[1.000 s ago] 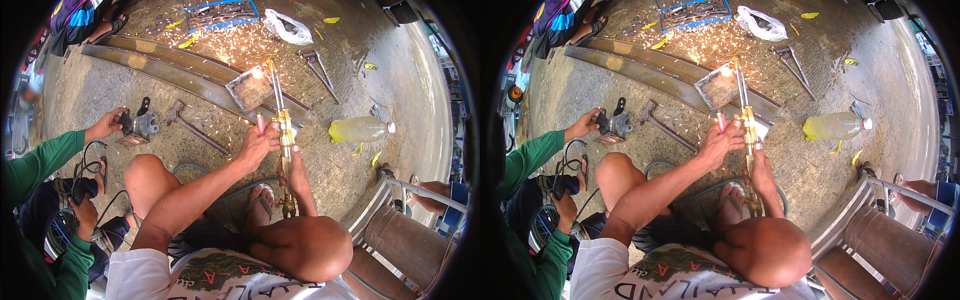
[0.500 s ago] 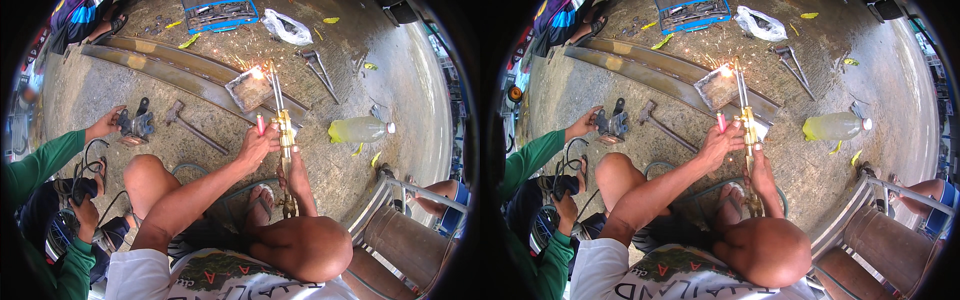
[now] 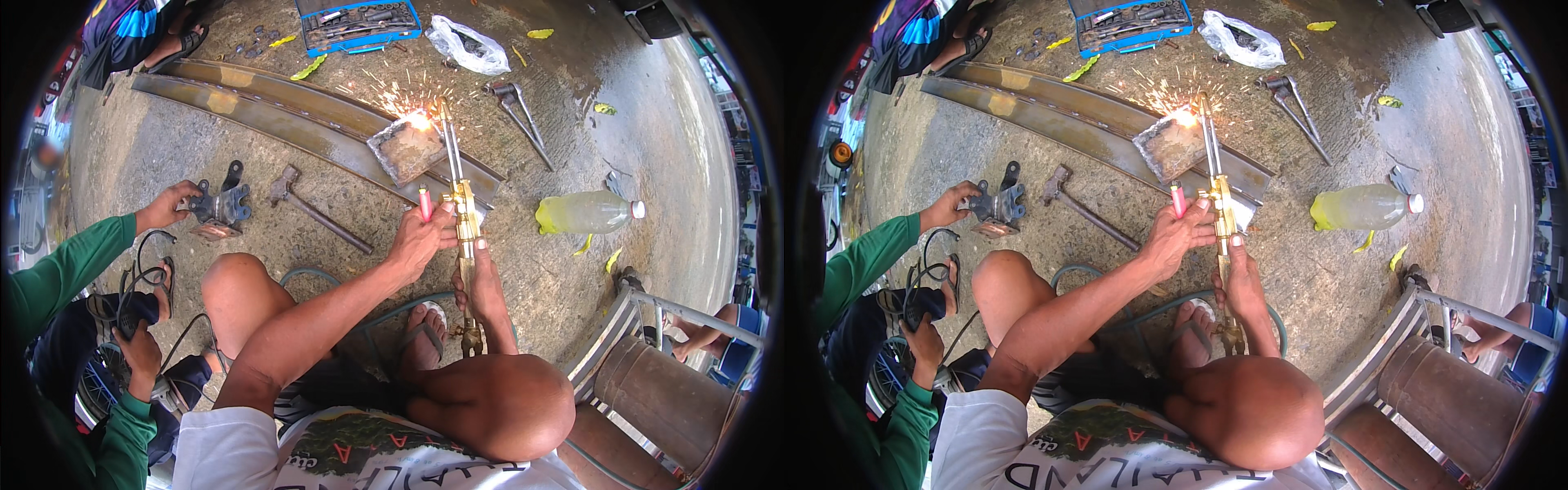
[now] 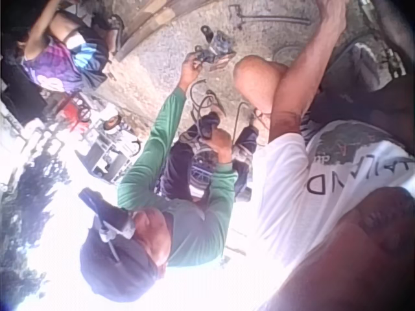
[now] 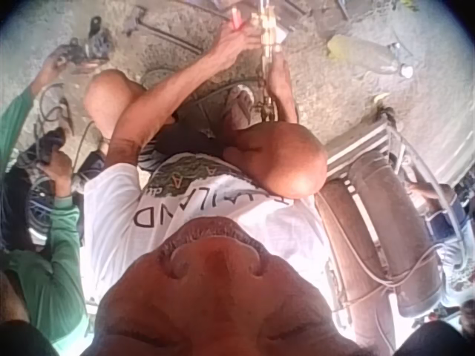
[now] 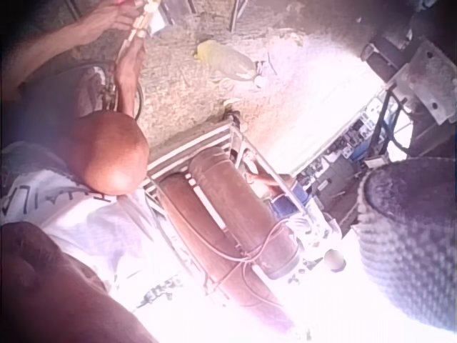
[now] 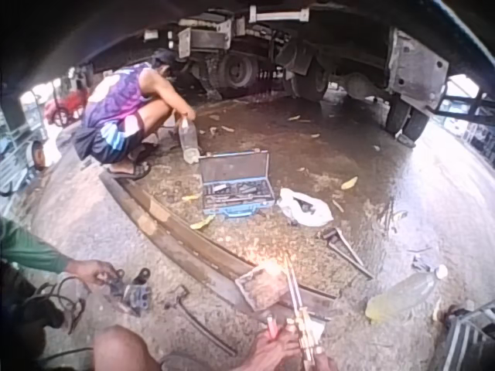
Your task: The person uses a blowtorch to heat a metal plate resting on a long metal beam. They repeatedly ignite the torch, apply the flame to the plate, and extinguish it, occasionally picking up a plastic bottle to pour liquid onto the heated area.
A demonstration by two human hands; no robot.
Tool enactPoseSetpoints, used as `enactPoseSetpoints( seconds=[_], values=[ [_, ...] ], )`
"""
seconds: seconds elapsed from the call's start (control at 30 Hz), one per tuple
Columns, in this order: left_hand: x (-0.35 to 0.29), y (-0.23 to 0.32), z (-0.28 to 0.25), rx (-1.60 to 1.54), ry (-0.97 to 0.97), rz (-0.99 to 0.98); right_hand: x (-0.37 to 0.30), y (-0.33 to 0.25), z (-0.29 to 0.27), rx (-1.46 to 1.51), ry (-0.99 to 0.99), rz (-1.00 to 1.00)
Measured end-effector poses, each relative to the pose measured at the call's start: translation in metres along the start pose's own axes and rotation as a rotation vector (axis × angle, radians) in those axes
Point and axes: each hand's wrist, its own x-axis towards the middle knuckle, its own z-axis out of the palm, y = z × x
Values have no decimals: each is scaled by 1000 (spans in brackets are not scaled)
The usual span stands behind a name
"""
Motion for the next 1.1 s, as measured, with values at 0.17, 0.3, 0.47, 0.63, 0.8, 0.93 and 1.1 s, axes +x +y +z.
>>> enactPoseSetpoints(
  seconds=[0.17, 0.3, 0.47, 0.63, 0.8, 0.93, 1.1],
  values=[
    [1, 0, -1, -1, -5, -6, 2, 4, -2, -16, -10, -23],
    [1, 0, -1, 0, -10, -8, 3, 4, -2, -34, -18, -37],
    [1, 0, 0, 4, 12, -7, 5, 5, -3, -25, -18, -21],
    [2, -1, 0, 1, 26, 3, 3, 1, -1, -12, -12, -11],
    [3, -2, -1, -18, 15, 24, 3, 0, -1, -8, -8, 5],
    [1, 1, 1, -9, 20, 27, 3, -1, 0, -1, -2, 5],
    [3, 0, 3, -5, 14, 23, 1, -2, -2, 3, 8, 7]
  ],
)
